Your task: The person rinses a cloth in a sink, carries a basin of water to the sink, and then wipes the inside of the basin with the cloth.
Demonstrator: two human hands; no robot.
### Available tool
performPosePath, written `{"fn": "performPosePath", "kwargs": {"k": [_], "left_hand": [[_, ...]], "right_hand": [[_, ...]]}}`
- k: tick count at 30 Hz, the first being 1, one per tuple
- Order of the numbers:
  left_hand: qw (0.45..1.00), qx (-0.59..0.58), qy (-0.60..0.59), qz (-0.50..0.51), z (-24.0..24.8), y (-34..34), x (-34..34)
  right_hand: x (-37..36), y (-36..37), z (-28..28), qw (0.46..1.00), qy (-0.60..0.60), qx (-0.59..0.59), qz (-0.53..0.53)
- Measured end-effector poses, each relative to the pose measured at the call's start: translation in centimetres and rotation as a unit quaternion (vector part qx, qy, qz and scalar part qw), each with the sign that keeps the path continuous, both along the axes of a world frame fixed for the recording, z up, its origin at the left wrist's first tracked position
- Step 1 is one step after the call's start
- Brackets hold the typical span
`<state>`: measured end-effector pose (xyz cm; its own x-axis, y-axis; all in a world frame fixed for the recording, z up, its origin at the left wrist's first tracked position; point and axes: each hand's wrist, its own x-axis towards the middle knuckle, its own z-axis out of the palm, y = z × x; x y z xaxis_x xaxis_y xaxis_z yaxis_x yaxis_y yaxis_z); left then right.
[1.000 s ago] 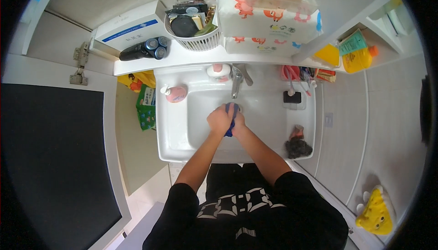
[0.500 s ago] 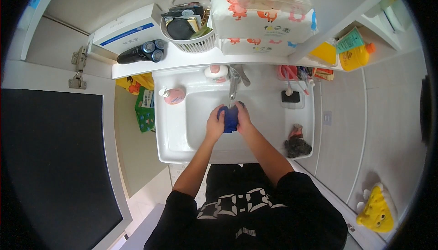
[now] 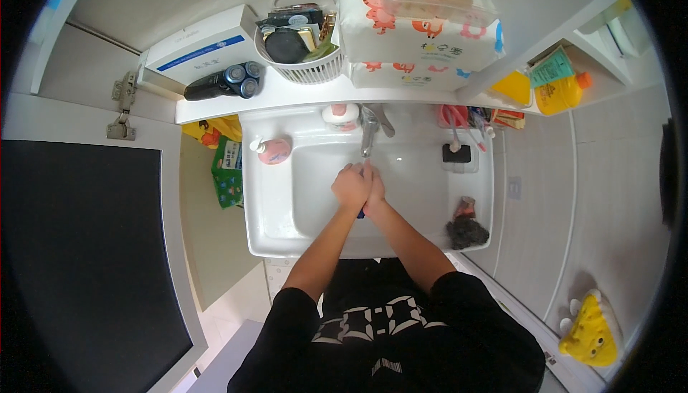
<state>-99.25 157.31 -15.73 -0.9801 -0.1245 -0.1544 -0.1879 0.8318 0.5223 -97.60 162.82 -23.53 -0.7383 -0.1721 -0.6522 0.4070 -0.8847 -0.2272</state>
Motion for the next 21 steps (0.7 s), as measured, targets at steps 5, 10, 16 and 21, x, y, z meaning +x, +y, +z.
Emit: {"fn": "performPosePath", "kwargs": {"k": [5, 10, 16, 21], "left_hand": [[0.995, 0.023, -0.077, 0.058, -1.6, -0.3, -0.5], [0.983, 0.113, -0.079, 0.118, -4.9, -1.1, 0.2], [0.793, 0.533, -0.053, 0.291, -6.4, -2.6, 2.6], [0.618, 0.672, -0.297, 0.280, -4.8, -3.3, 3.8]], "right_hand": [[-0.3, 0.0, -0.1, 0.974, -0.101, 0.201, 0.038], [-0.1, 0.2, -0.3, 0.915, -0.120, 0.365, 0.122], [-0.4, 1.7, 1.7, 0.938, -0.062, 0.326, 0.101], [-0.9, 2.1, 2.7, 0.995, -0.054, 0.085, 0.009]]}}
